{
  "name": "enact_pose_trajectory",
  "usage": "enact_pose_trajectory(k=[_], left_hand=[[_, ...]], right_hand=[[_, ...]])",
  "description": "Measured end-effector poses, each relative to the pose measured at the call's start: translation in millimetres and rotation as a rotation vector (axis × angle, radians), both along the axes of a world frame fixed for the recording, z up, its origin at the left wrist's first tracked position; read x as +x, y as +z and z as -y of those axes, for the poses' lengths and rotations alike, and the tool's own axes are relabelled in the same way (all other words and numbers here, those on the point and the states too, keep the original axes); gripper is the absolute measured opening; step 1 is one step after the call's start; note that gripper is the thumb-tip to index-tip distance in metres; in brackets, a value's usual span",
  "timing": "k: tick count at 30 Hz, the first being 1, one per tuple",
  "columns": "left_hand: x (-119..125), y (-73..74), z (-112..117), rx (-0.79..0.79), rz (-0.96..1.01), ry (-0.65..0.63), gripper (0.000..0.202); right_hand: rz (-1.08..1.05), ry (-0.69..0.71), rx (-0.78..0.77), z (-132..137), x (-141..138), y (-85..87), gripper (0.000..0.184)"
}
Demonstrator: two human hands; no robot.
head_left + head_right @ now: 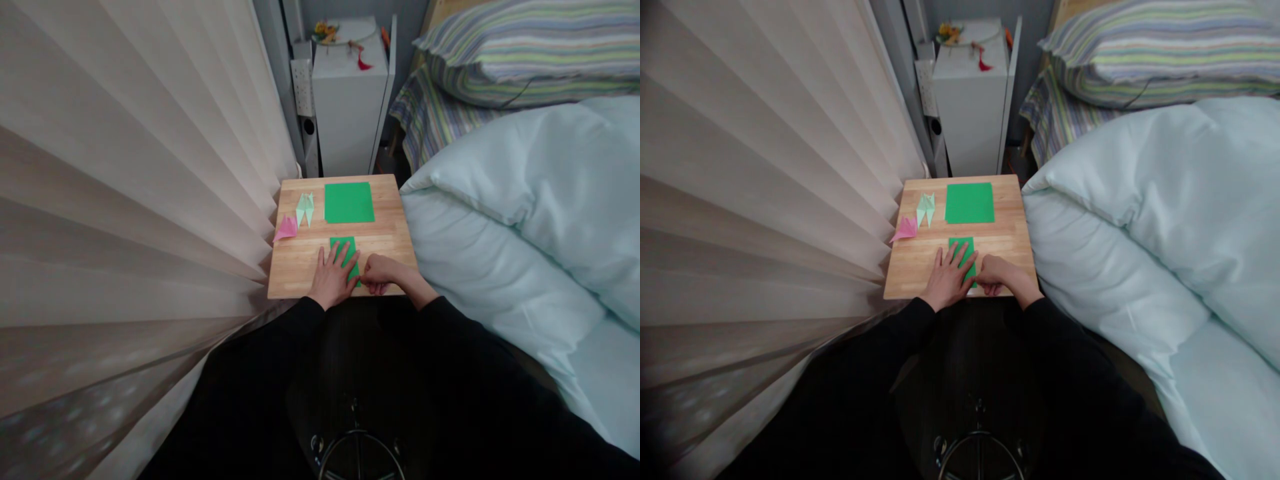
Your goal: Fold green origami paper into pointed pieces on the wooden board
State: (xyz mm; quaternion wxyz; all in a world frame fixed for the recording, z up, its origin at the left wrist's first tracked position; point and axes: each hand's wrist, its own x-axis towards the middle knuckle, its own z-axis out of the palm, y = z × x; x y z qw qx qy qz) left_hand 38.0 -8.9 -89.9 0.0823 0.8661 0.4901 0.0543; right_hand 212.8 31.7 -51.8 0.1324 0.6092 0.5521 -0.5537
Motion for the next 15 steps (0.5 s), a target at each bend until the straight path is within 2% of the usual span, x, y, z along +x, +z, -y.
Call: enact_pose_trajectory(k=[15], left_hand=[[2.4, 0.6, 1.3, -0.001, -0.029, 0.013, 0.064]], right_hand=[[-0.005, 0.002, -0.014, 0.0, 1.1, 0.7, 0.026]])
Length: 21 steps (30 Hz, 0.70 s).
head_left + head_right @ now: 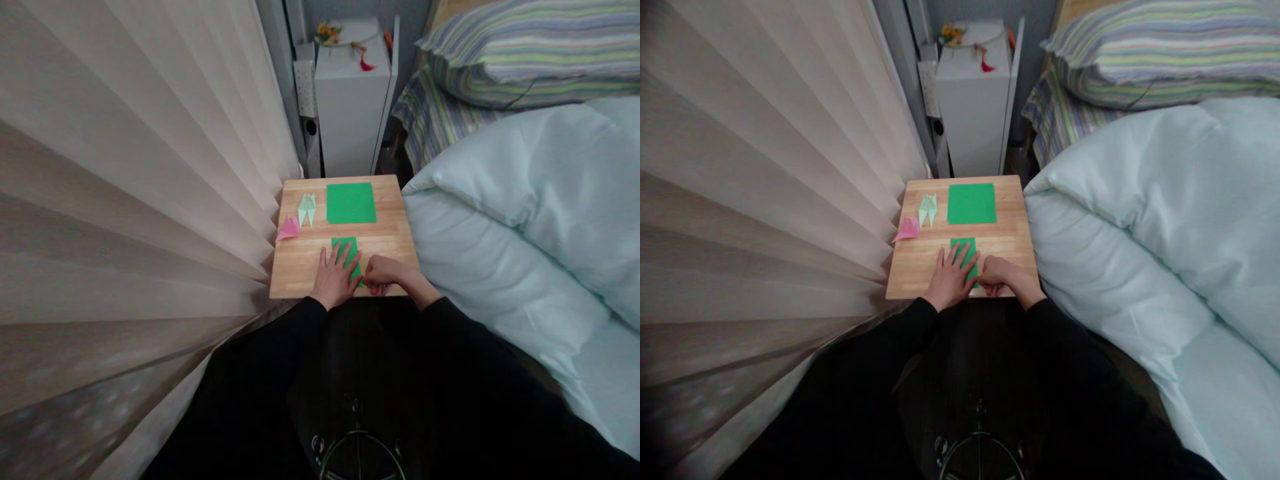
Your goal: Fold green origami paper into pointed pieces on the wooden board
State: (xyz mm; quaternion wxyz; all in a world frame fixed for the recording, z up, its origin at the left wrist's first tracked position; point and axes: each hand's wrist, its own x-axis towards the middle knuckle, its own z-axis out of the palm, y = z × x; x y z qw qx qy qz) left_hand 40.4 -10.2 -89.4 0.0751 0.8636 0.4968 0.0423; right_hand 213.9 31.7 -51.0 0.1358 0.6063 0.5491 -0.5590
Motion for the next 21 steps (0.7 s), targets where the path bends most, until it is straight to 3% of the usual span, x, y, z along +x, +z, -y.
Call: enact_pose_trajectory(k=[11, 16, 21], left_hand=[[-0.5, 2.3, -1.5, -0.025, -0.018, 0.000, 0.058], [4.8, 3.5, 15.2, -0.048, -0.007, -0.011, 0.061], [9.2, 6.9, 30.7, -0.074, 0.028, -0.020, 0.064]], right_hand=[[0.014, -0.042, 0.012, 0.7, -3.9, -5.1, 0.024], [0.021, -0.072, 0.001, -3.7, 10.0, -2.5, 0.022], [0.030, -0.206, 0.149, -16.7, 23.0, -9.1, 0.030]])
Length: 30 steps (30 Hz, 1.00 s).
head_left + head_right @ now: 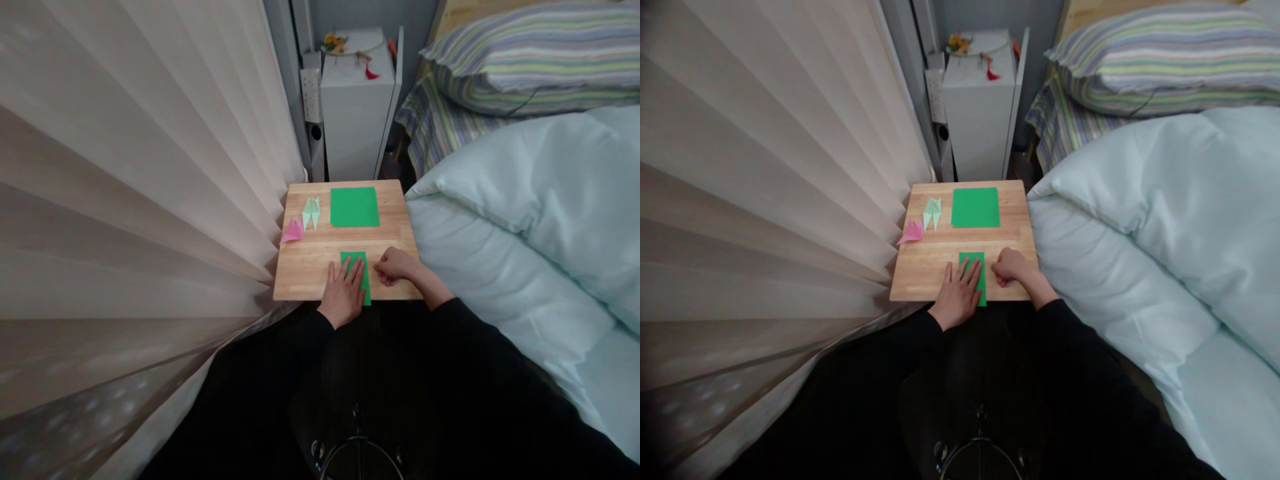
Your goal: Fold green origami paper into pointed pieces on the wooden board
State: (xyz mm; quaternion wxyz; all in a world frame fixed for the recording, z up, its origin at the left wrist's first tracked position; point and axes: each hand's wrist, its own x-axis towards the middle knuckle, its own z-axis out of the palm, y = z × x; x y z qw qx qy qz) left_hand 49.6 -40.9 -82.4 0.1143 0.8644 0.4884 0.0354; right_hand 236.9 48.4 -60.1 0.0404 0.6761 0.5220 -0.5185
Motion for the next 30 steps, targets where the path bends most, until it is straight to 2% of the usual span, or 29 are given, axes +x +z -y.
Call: enact_pose_trajectory(k=[6, 16, 22, 30], left_hand=[[1.5, 7.4, -12.1, 0.014, 0.050, 0.027, 0.070], [-1.3, -3.9, -17.9, 0.025, 0.004, 0.008, 0.083], [0.2, -7.0, -20.9, 0.057, -0.006, 0.055, 0.064], [0.5, -8.1, -20.8, 0.060, -0.010, 0.045, 0.067]], right_hand=[[-0.043, -0.128, 0.083, -4.0, -3.6, -13.8, 0.035], [-0.113, -0.208, 0.113, -18.5, -2.6, -17.8, 0.033], [-0.134, -0.208, 0.072, -29.9, -3.4, -21.6, 0.033], [-0.101, -0.167, 0.087, -24.1, -4.8, -16.3, 0.037]])
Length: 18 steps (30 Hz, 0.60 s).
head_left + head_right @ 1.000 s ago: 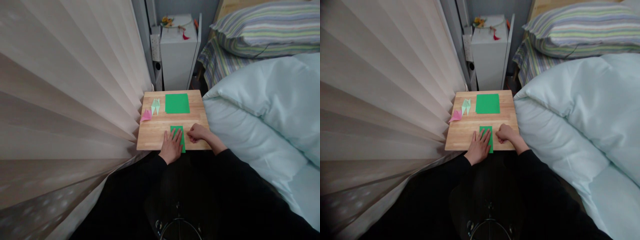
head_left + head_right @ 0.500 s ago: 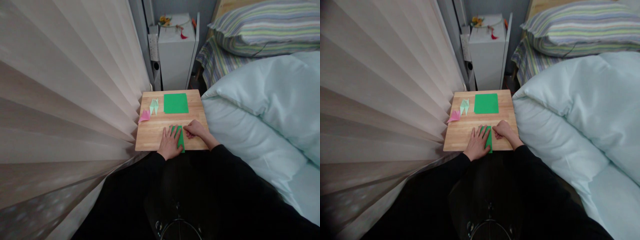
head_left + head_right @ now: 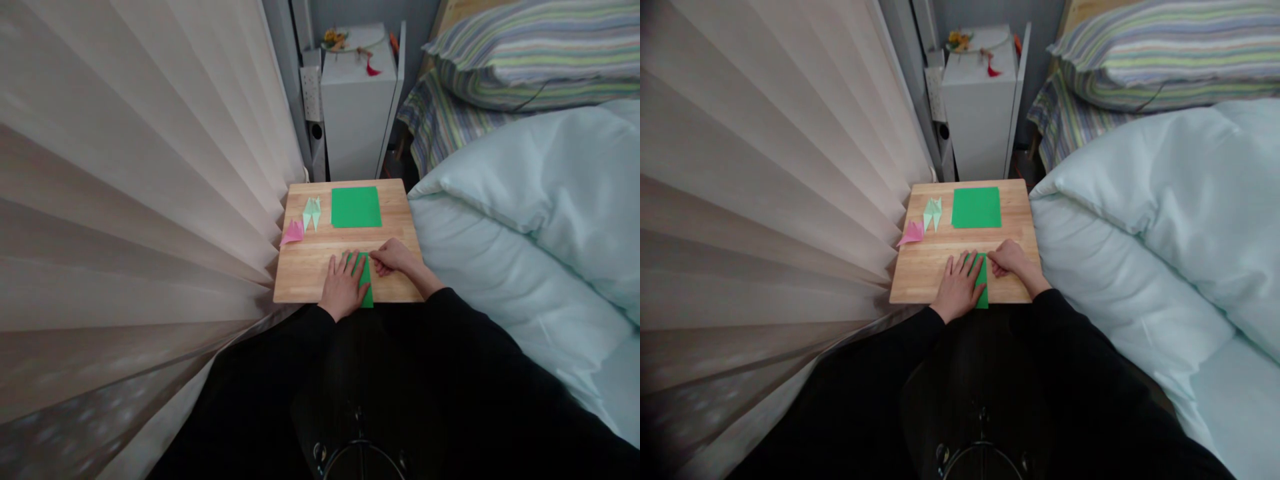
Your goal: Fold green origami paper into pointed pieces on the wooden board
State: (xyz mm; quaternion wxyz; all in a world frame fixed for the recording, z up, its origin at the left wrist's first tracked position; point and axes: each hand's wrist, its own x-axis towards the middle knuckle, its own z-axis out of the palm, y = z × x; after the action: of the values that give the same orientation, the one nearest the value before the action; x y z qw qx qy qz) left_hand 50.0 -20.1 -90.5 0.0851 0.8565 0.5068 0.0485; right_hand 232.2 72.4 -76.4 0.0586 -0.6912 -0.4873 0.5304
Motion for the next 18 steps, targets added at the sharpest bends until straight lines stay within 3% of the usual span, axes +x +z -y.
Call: enact_pose_trajectory(k=[12, 18], left_hand=[[-2.7, -2.9, -8.1, -0.008, -0.002, 0.016, 0.067], [-19.1, -2.6, -8.7, -0.001, -0.024, 0.068, 0.066]], right_hand=[[0.134, 0.141, 0.104, 7.6, -5.2, -6.4, 0.046], [0.271, 0.214, 0.196, 8.6, -5.4, 3.4, 0.041]])
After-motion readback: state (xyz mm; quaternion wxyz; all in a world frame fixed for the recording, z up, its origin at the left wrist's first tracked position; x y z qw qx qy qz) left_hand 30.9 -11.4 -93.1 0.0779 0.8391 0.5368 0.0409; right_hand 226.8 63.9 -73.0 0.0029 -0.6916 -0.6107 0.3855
